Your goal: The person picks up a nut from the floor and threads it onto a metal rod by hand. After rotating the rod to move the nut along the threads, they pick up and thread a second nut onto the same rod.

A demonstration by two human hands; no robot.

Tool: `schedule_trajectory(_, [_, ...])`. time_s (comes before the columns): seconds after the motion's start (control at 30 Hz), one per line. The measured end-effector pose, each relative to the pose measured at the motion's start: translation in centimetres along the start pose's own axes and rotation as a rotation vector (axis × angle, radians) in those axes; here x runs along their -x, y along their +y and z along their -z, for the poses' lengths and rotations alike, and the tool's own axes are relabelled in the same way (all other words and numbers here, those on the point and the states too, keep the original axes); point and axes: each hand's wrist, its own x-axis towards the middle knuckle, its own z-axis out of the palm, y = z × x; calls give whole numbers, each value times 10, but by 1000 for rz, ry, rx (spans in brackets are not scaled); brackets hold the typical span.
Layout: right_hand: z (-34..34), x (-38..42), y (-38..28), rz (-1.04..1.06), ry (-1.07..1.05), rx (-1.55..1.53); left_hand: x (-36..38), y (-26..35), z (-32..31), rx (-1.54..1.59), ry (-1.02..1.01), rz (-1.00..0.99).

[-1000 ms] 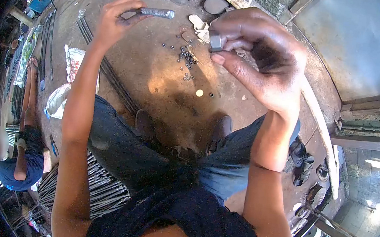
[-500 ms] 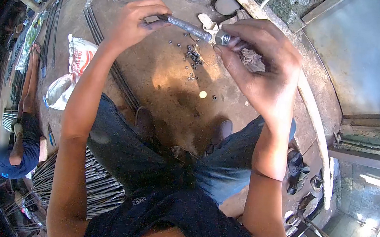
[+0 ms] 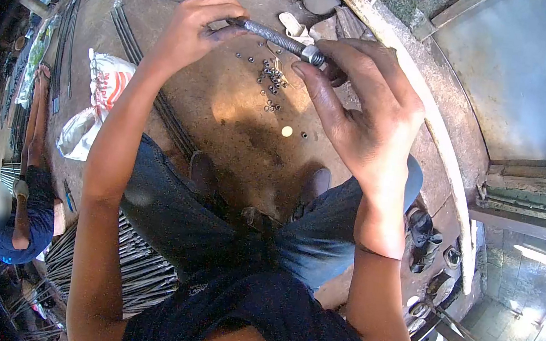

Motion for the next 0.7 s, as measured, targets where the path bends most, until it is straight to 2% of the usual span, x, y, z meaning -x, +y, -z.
schedule_trajectory(0.23, [-3, 1, -6, -89, -66, 67, 1, 1, 0, 29, -3, 8])
schedule_trajectory(0.37, [-7, 1, -2, -40, -51, 76, 2, 1, -1, 12, 5, -10])
schedule_trajectory(0.47, [-6, 1, -7, -92, -53, 58, 3, 0, -1, 7, 14, -15])
schedule_trajectory(0.7, [-5, 4, -2, 62, 12, 34, 4, 1, 1, 6, 11, -7])
